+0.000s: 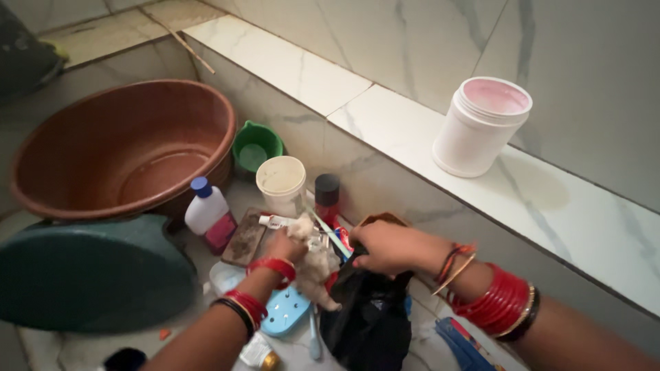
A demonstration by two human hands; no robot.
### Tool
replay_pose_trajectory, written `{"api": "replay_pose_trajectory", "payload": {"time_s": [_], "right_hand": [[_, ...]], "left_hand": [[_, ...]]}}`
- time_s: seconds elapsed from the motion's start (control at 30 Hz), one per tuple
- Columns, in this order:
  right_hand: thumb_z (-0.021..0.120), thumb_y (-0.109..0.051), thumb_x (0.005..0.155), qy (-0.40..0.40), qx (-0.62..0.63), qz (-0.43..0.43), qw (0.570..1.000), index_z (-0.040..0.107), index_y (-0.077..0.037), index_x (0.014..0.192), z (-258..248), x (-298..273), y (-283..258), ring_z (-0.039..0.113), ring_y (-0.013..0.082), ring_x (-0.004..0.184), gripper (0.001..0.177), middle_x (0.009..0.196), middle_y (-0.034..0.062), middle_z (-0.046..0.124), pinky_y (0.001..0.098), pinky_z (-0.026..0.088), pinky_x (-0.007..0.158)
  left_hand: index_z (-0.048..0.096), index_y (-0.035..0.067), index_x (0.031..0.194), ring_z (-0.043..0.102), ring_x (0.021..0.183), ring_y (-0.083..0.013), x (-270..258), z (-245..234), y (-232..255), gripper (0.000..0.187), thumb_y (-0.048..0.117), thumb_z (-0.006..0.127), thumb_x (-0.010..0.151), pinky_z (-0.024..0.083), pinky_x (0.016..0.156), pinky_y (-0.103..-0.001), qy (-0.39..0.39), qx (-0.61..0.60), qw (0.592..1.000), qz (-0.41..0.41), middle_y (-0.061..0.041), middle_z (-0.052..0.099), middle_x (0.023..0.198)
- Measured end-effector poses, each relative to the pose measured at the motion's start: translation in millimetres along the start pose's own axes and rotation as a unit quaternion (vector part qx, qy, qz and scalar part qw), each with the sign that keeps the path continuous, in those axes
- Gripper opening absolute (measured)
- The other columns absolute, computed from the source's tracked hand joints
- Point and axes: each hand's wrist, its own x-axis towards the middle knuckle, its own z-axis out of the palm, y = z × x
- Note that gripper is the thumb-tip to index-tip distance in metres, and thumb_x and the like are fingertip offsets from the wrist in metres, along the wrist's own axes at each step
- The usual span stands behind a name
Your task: The person scrubs a tiled bathroom shelf with a blue-handled brush and a cloth, then wipes the shelf and a white plastic container. They place the container on the shelf and line it with a black plastic bag.
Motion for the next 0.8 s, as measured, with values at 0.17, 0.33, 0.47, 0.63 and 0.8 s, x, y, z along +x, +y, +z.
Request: {"api": "replay_pose_trajectory", "payload": {"time_s": [0.17, 0.33, 0.47, 0.63, 0.8], "right_hand": [[0.074, -0.039, 0.086, 0.058, 0.025, -0.077, 0.995, 0.063, -0.005, 0.124, 25, 23, 23, 0.059, 0.0387, 0.120, 0.052, 0.124, 0.0205, 0.063, 0.0474, 0.048, 0.102], [0.066, -0.052, 0.090, 0.092, 0.080, -0.067, 0.990, 0.061, -0.005, 0.128, 35, 28, 34, 0.056, 0.0414, 0.120, 0.061, 0.128, 0.0227, 0.058, 0.0486, 0.047, 0.102], [0.058, -0.055, 0.094, 0.118, 0.112, -0.081, 0.983, 0.062, -0.006, 0.130, 36, 31, 29, 0.059, 0.0420, 0.117, 0.061, 0.122, 0.0244, 0.060, 0.0483, 0.048, 0.101], [0.057, -0.053, 0.097, 0.200, 0.169, -0.090, 0.961, 0.060, -0.001, 0.130, 39, 46, 28, 0.057, 0.0432, 0.120, 0.062, 0.127, 0.0261, 0.059, 0.0493, 0.047, 0.102], [0.062, -0.052, 0.092, 0.260, 0.191, -0.030, 0.946, 0.057, -0.002, 0.135, 38, 56, 41, 0.057, 0.0432, 0.121, 0.066, 0.128, 0.0264, 0.059, 0.0486, 0.046, 0.104]], "left_hand": [[0.036, 0.003, 0.149, 0.058, 0.129, -0.0357, 40, 54, -55, 0.096, 0.048, 0.083, 0.079, 0.044, 0.108, -0.045, -0.047, 0.049, 0.996, -0.062, -0.023, 0.056, 0.140], [0.021, -0.002, 0.153, 0.068, 0.119, -0.0357, 47, 59, -63, 0.117, 0.028, 0.092, 0.066, 0.056, 0.101, -0.042, -0.046, -0.148, 0.975, -0.160, -0.026, 0.065, 0.131], [0.047, 0.007, 0.144, 0.064, 0.114, -0.0363, 52, 56, -66, 0.088, 0.027, 0.092, 0.072, 0.053, 0.097, -0.042, -0.070, -0.094, 0.991, -0.066, -0.025, 0.059, 0.130], [0.060, 0.016, 0.130, 0.067, 0.101, -0.0316, 62, 72, -64, 0.065, 0.016, 0.080, 0.068, 0.055, 0.085, -0.045, -0.125, -0.297, 0.940, -0.111, -0.016, 0.070, 0.113], [0.066, -0.002, 0.113, 0.067, 0.080, -0.0332, 57, 14, -17, 0.039, 0.016, 0.067, 0.079, 0.057, 0.071, -0.044, -0.219, -0.343, 0.903, -0.136, -0.019, 0.070, 0.094]]}}
